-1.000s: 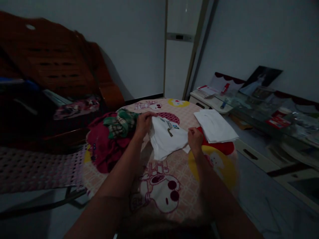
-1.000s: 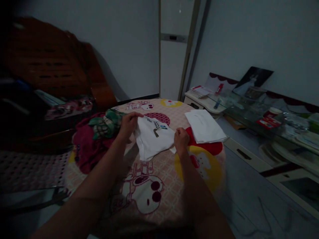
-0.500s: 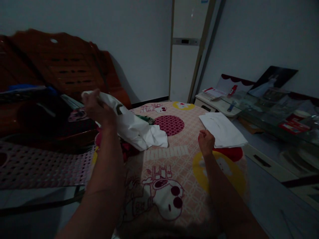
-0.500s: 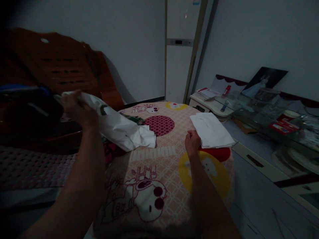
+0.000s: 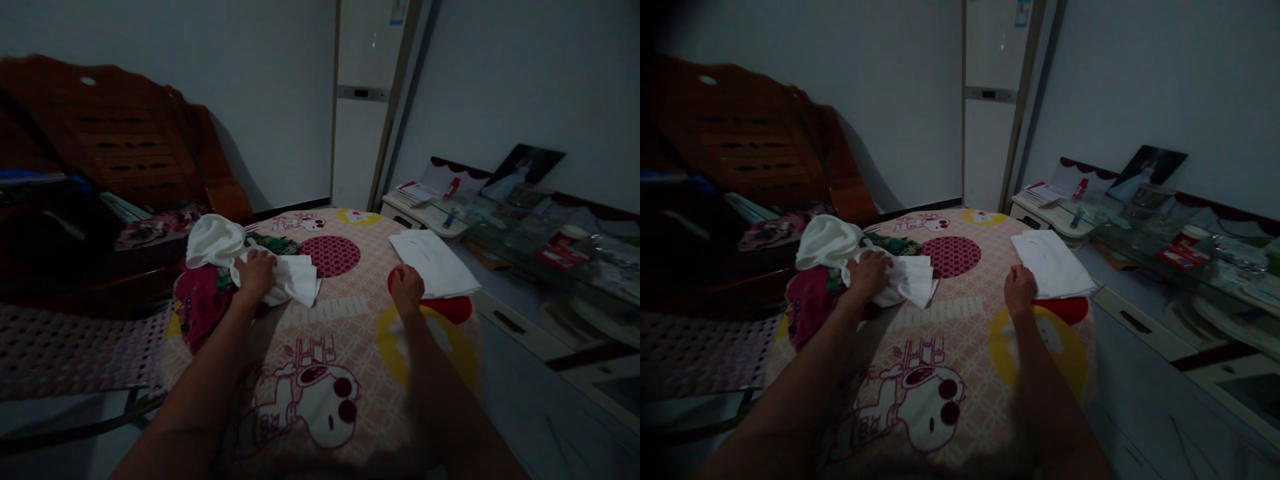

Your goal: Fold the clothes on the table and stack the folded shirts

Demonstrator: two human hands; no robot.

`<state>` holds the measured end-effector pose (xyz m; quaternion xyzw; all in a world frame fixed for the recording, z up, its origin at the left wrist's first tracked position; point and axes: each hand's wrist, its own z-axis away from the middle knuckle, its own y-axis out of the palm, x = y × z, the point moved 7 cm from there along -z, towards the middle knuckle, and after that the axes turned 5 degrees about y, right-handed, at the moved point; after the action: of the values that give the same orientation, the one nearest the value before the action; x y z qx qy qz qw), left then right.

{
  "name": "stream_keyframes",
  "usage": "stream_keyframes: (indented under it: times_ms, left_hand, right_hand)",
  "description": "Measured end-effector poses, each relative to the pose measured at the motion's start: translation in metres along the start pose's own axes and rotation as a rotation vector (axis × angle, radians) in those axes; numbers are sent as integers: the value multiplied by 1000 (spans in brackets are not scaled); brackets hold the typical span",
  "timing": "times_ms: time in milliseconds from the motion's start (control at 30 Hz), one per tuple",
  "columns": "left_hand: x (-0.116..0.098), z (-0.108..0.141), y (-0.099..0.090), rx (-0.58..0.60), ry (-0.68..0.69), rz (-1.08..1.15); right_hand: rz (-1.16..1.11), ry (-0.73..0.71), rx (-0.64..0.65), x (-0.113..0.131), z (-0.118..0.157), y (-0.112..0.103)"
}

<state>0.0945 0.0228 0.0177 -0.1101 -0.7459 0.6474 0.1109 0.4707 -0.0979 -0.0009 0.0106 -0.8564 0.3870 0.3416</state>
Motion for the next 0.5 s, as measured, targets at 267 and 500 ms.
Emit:
stream_keyframes:
  times_ms: [267, 500]
  left_hand:
    - [56, -24, -19, 6, -133, 91]
    - [121, -10, -57, -122, -374, 145]
  right_hand:
    - [333, 74, -118, -51, -37, -55]
    - [489, 214, -19, -75, -49, -65]
